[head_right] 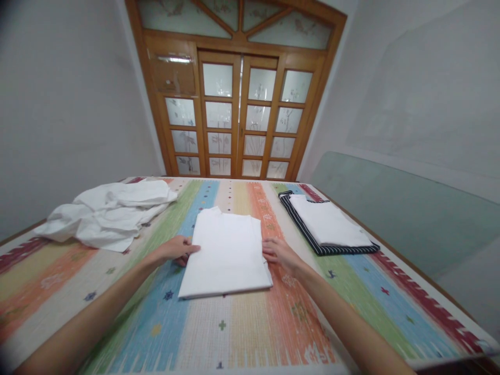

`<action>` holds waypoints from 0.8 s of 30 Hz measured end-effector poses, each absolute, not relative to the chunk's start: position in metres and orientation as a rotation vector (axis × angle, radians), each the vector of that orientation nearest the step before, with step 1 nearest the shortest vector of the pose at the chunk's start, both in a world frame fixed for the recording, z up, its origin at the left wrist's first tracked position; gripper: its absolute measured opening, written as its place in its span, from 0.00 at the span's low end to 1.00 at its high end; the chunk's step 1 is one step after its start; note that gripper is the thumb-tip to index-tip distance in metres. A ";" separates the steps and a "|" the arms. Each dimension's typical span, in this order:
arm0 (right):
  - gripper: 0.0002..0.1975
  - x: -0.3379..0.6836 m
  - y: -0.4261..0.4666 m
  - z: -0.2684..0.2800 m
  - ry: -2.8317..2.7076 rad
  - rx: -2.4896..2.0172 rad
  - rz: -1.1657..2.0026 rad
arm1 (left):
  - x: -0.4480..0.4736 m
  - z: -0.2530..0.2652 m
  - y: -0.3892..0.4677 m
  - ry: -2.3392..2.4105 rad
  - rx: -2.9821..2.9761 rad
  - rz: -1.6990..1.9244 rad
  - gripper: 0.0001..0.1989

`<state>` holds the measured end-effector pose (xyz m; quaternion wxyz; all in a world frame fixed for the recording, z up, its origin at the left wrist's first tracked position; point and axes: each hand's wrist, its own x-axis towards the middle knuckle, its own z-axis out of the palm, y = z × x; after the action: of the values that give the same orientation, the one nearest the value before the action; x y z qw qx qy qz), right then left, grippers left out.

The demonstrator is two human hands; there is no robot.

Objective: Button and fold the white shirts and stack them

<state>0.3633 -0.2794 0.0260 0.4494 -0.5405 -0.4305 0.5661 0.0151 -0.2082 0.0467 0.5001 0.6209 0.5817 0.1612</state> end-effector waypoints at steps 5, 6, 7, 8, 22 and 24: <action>0.10 0.358 -0.272 0.030 -1.011 -1.262 1.621 | 0.016 0.043 -0.204 1.317 1.227 0.639 0.20; 0.10 0.357 -0.269 0.030 -1.013 -1.259 1.655 | 0.016 0.042 -0.202 1.259 1.200 0.629 0.19; 0.11 0.356 -0.266 0.029 -1.012 -1.262 1.673 | 0.015 0.042 -0.201 1.196 1.182 0.613 0.18; 0.11 0.354 -0.263 0.029 -1.013 -1.268 1.673 | 0.015 0.042 -0.201 1.140 1.173 0.600 0.17; 0.31 0.349 -0.254 0.039 -1.194 -1.318 1.494 | 0.065 0.032 -0.213 1.027 1.018 0.699 0.25; 0.32 0.363 -0.250 0.043 -1.200 -1.339 1.451 | 0.081 0.031 -0.211 0.986 1.035 0.756 0.27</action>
<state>0.3633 -0.2503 0.0435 0.4039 -0.5301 -0.4752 0.5745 0.0808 -0.2107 0.0313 0.6904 0.4631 0.4410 0.3381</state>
